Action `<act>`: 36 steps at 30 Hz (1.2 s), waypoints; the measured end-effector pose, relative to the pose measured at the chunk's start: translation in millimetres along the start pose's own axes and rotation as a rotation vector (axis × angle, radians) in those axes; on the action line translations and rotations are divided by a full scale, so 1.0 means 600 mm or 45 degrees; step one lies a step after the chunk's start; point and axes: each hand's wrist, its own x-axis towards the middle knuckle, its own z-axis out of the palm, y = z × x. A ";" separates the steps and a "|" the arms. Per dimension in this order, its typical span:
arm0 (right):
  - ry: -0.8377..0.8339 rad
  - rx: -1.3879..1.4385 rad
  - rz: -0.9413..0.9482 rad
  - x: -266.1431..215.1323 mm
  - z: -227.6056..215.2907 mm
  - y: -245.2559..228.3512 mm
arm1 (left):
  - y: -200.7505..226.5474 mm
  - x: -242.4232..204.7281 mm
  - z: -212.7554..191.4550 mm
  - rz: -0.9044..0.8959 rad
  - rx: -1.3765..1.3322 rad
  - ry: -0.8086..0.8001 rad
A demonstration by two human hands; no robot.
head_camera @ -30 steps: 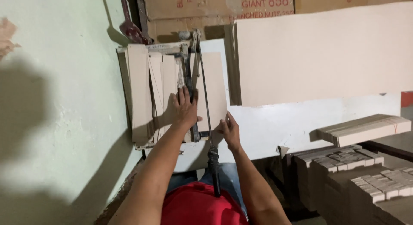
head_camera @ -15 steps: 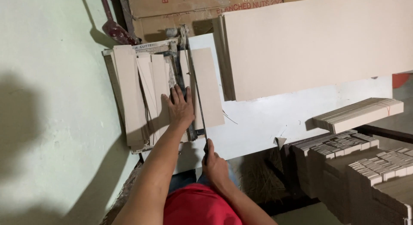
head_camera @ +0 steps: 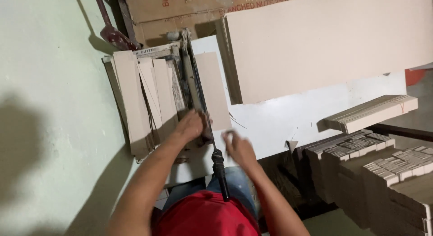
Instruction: The person uses a manual guillotine-style cutter to slice a large sheet of cardboard into smaller rectangular pieces. They repeatedly position the cardboard against the guide, pull down the lever to cut, and then remove the cut pieces, stacking them to the side.
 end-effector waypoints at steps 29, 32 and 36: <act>0.537 0.119 -0.071 0.280 0.108 0.095 | -0.048 -0.121 0.222 -0.580 -4.100 -0.793; 0.532 0.085 0.017 0.244 0.066 0.018 | -0.047 -0.083 0.211 -0.206 -4.152 -0.960; 0.501 0.095 -0.008 0.252 0.049 0.028 | -0.047 -0.048 0.181 -0.145 -4.165 -1.138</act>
